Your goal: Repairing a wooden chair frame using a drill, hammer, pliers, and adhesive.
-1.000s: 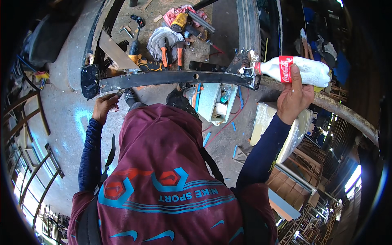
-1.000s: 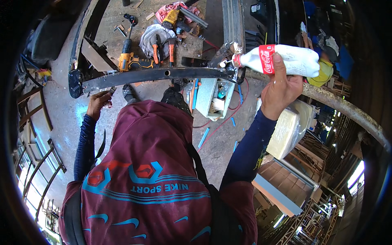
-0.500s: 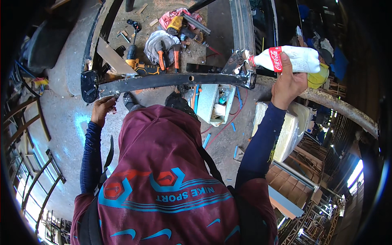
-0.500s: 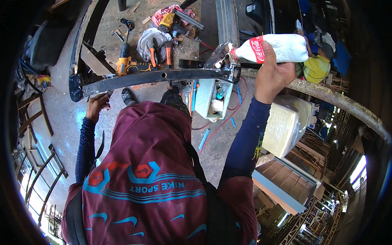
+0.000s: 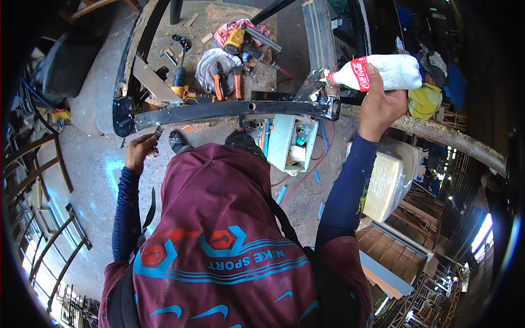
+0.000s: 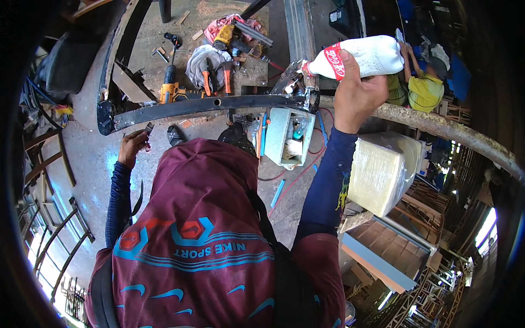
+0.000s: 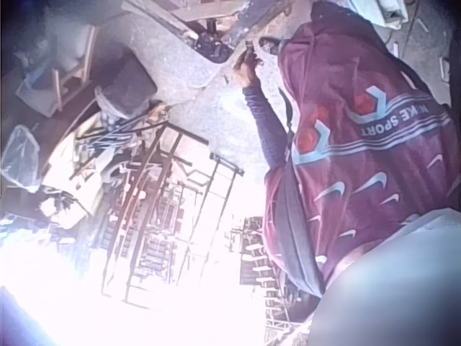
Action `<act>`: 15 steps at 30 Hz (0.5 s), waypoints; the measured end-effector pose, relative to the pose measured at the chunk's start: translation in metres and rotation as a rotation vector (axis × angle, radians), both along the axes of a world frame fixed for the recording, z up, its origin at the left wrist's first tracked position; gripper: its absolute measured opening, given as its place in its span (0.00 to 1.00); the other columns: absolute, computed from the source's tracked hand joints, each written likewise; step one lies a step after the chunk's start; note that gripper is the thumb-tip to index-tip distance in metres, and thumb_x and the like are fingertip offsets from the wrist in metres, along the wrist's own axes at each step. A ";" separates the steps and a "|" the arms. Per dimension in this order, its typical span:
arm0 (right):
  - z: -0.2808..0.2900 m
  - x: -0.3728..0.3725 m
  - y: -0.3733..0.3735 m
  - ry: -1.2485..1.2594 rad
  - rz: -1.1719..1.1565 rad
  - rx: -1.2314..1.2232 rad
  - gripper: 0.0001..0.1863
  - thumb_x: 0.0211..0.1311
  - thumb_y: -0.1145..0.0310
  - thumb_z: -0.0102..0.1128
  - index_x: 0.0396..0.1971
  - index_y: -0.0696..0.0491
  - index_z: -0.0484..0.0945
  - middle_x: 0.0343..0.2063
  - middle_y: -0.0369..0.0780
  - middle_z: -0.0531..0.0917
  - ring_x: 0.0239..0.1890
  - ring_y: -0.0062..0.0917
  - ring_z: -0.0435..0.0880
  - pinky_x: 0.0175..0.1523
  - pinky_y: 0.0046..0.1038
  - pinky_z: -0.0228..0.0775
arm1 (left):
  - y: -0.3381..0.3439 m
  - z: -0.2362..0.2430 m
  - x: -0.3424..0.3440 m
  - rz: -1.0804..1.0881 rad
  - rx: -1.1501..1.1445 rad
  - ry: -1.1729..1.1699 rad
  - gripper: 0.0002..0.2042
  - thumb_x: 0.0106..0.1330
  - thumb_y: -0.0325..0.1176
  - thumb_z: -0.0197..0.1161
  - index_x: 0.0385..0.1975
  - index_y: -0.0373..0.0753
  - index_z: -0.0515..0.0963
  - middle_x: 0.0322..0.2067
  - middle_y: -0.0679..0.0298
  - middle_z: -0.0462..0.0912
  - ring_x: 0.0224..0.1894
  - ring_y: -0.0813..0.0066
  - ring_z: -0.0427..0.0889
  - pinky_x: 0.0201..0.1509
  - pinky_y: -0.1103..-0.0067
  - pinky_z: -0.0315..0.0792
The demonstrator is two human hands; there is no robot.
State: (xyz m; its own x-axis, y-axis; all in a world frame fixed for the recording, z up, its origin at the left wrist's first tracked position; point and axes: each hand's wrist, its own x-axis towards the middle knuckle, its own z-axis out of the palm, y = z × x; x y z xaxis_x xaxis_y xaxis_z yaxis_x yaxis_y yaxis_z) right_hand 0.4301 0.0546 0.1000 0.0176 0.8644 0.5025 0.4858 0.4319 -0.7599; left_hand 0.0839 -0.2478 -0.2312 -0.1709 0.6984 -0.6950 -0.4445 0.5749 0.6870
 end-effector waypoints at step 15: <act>0.005 0.004 -0.006 -0.016 0.016 0.091 0.19 0.57 0.72 0.74 0.46 0.64 0.80 0.41 0.45 0.87 0.42 0.26 0.87 0.49 0.28 0.79 | -0.011 0.011 0.004 0.022 -0.014 0.028 0.18 0.68 0.35 0.63 0.48 0.25 0.80 0.31 0.61 0.81 0.29 0.74 0.81 0.35 0.79 0.76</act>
State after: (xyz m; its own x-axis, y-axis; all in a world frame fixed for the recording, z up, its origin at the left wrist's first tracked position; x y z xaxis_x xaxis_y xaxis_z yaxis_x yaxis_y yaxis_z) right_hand 0.4337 0.0484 0.1051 -0.0046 0.8152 0.5792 0.4901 0.5067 -0.7092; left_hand 0.0879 -0.2586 -0.2207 -0.2056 0.6848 -0.6992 -0.4376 0.5747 0.6915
